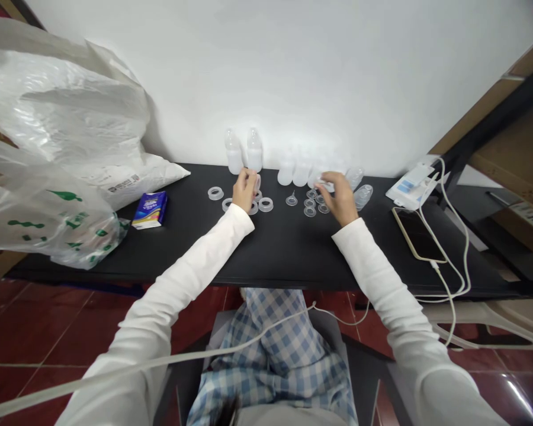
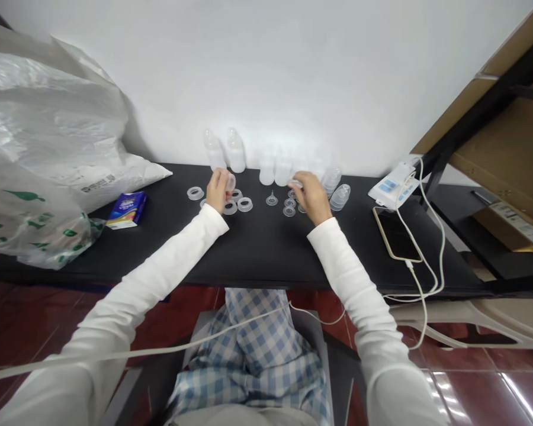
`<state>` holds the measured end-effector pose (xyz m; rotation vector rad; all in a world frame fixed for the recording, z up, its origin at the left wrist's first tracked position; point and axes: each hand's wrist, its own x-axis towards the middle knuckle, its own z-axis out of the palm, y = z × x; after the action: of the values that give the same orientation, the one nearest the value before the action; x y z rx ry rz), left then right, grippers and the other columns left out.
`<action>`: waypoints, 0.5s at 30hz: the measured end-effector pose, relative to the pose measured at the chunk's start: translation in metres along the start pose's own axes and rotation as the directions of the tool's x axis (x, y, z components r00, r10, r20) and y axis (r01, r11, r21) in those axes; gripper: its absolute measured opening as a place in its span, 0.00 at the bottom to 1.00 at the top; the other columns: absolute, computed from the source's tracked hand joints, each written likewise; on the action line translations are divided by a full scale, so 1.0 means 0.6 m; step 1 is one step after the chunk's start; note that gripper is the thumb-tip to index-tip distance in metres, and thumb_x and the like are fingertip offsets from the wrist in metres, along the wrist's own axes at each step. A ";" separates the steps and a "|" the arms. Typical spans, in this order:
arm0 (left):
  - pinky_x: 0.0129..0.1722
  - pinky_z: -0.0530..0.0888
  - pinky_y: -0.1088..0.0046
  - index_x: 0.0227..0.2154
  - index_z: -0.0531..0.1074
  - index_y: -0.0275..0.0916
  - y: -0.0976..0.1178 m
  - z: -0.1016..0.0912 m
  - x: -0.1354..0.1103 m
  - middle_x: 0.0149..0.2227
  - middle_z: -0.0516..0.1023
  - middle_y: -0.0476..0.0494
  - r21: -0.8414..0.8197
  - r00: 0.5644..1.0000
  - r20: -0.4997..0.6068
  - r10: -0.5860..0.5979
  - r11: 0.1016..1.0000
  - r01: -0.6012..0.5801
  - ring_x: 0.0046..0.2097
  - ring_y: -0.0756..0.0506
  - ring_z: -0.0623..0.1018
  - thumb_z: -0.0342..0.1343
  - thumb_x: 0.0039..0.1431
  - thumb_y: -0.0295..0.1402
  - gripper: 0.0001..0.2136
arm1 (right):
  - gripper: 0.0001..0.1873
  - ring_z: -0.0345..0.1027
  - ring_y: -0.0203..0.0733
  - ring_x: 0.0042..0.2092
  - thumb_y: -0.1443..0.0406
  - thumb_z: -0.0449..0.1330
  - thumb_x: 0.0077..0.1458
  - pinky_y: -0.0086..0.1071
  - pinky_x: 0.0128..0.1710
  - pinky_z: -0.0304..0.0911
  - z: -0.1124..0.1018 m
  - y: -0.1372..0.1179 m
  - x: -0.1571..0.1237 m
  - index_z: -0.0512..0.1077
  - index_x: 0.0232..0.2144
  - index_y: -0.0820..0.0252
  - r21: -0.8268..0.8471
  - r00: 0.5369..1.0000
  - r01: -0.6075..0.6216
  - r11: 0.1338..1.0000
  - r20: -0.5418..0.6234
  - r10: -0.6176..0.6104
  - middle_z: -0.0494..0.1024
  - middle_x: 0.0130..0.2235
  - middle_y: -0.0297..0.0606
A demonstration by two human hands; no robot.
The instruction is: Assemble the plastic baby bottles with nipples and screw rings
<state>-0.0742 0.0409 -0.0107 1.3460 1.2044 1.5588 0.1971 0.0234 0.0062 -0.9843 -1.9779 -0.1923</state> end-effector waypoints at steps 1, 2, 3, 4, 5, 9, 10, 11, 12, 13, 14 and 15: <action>0.25 0.67 0.74 0.35 0.64 0.44 -0.003 -0.010 0.006 0.23 0.64 0.54 0.024 0.999 -0.019 0.036 0.999 -0.036 0.23 0.52 0.68 0.54 0.61 0.58 0.21 | 0.14 0.70 0.52 0.50 0.55 0.53 0.69 0.48 0.53 0.66 -0.011 0.016 0.001 0.70 0.49 0.56 -0.081 0.999 -0.048 0.996 0.001 0.048 0.76 0.47 0.46; 0.28 0.70 0.74 0.38 0.64 0.44 -0.007 -0.017 0.011 0.26 0.68 0.53 0.052 0.998 -0.024 0.062 0.997 -0.061 0.26 0.51 0.72 0.57 0.60 0.55 0.19 | 0.15 0.69 0.53 0.49 0.55 0.52 0.69 0.48 0.51 0.66 -0.020 0.031 0.001 0.70 0.49 0.57 -0.166 0.996 -0.087 0.982 0.018 0.091 0.76 0.47 0.47; 0.32 0.72 0.73 0.40 0.64 0.44 -0.010 -0.022 0.015 0.29 0.72 0.52 0.086 0.997 -0.014 0.075 0.994 -0.073 0.30 0.50 0.75 0.60 0.59 0.51 0.18 | 0.15 0.68 0.54 0.48 0.56 0.52 0.69 0.48 0.51 0.65 -0.027 0.044 0.000 0.71 0.49 0.58 -0.250 0.990 -0.109 0.962 0.058 0.127 0.76 0.46 0.48; 0.37 0.74 0.71 0.42 0.64 0.44 -0.013 -0.025 0.017 0.34 0.75 0.50 0.135 0.996 0.009 0.086 0.987 -0.087 0.34 0.49 0.78 0.62 0.58 0.48 0.18 | 0.15 0.68 0.55 0.48 0.57 0.51 0.69 0.48 0.51 0.64 -0.032 0.055 -0.001 0.71 0.48 0.59 -0.331 0.981 -0.121 0.936 0.103 0.163 0.76 0.45 0.49; 0.40 0.74 0.70 0.45 0.64 0.44 -0.014 -0.027 0.018 0.39 0.77 0.48 0.196 0.994 0.040 0.101 0.975 -0.107 0.39 0.48 0.79 0.64 0.56 0.44 0.19 | 0.15 0.67 0.56 0.48 0.58 0.51 0.68 0.49 0.50 0.63 -0.035 0.062 -0.003 0.72 0.48 0.60 -0.402 0.970 -0.124 0.907 0.143 0.196 0.76 0.44 0.49; 0.55 0.71 0.61 0.52 0.64 0.45 -0.015 -0.027 0.015 0.51 0.78 0.42 0.449 0.965 0.228 0.131 0.865 -0.224 0.53 0.42 0.78 0.62 0.57 0.39 0.22 | 0.16 0.64 0.59 0.50 0.61 0.52 0.67 0.50 0.49 0.57 -0.034 0.068 -0.011 0.75 0.49 0.62 -0.553 0.935 -0.095 0.827 0.235 0.265 0.78 0.44 0.52; 0.59 0.69 0.58 0.54 0.65 0.46 -0.014 -0.026 0.013 0.52 0.79 0.42 0.495 0.954 0.270 0.126 0.832 -0.250 0.56 0.41 0.77 0.60 0.59 0.40 0.21 | 0.16 0.63 0.60 0.50 0.62 0.52 0.67 0.50 0.49 0.56 -0.033 0.067 -0.012 0.75 0.48 0.62 -0.567 0.930 -0.091 0.819 0.246 0.274 0.78 0.44 0.53; 0.62 0.66 0.56 0.55 0.65 0.46 -0.013 -0.025 0.011 0.54 0.79 0.42 0.536 0.945 0.304 0.116 0.800 -0.271 0.57 0.40 0.77 0.57 0.61 0.41 0.20 | 0.16 0.63 0.60 0.50 0.63 0.52 0.67 0.50 0.49 0.55 -0.031 0.065 -0.013 0.76 0.48 0.62 -0.577 0.924 -0.089 0.812 0.256 0.284 0.79 0.44 0.53; 0.63 0.63 0.54 0.56 0.66 0.47 -0.012 -0.023 0.010 0.54 0.79 0.42 0.573 0.940 0.326 0.099 0.770 -0.280 0.58 0.40 0.76 0.55 0.63 0.41 0.19 | 0.16 0.62 0.60 0.51 0.63 0.52 0.67 0.50 0.49 0.54 -0.030 0.063 -0.014 0.76 0.47 0.62 -0.584 0.918 -0.089 0.807 0.266 0.293 0.79 0.45 0.53; 0.64 0.62 0.53 0.56 0.66 0.46 -0.012 -0.022 0.010 0.55 0.79 0.42 0.608 0.937 0.340 0.077 0.743 -0.281 0.59 0.39 0.76 0.52 0.65 0.42 0.18 | 0.16 0.62 0.60 0.51 0.64 0.52 0.67 0.50 0.49 0.53 -0.029 0.062 -0.015 0.77 0.47 0.62 -0.589 0.912 -0.089 0.803 0.276 0.303 0.80 0.45 0.52; 0.64 0.61 0.53 0.55 0.67 0.46 -0.012 -0.020 0.010 0.54 0.79 0.42 0.639 0.936 0.348 0.051 0.717 -0.277 0.58 0.39 0.76 0.50 0.66 0.42 0.17 | 0.16 0.61 0.60 0.51 0.64 0.52 0.67 0.50 0.49 0.52 -0.027 0.061 -0.016 0.78 0.46 0.61 -0.594 0.905 -0.088 0.799 0.288 0.313 0.81 0.45 0.52; 0.64 0.61 0.53 0.54 0.68 0.45 -0.012 -0.019 0.010 0.54 0.80 0.42 0.669 0.936 0.351 0.027 0.692 -0.271 0.58 0.39 0.76 0.49 0.67 0.42 0.16 | 0.15 0.61 0.60 0.52 0.64 0.52 0.66 0.50 0.49 0.52 -0.026 0.061 -0.017 0.78 0.46 0.61 -0.599 0.898 -0.086 0.796 0.300 0.323 0.81 0.44 0.52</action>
<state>-0.0867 0.0465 -0.0160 2.1502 1.5909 0.9072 0.2359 0.0350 -0.0007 -1.7443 -2.1923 -0.5291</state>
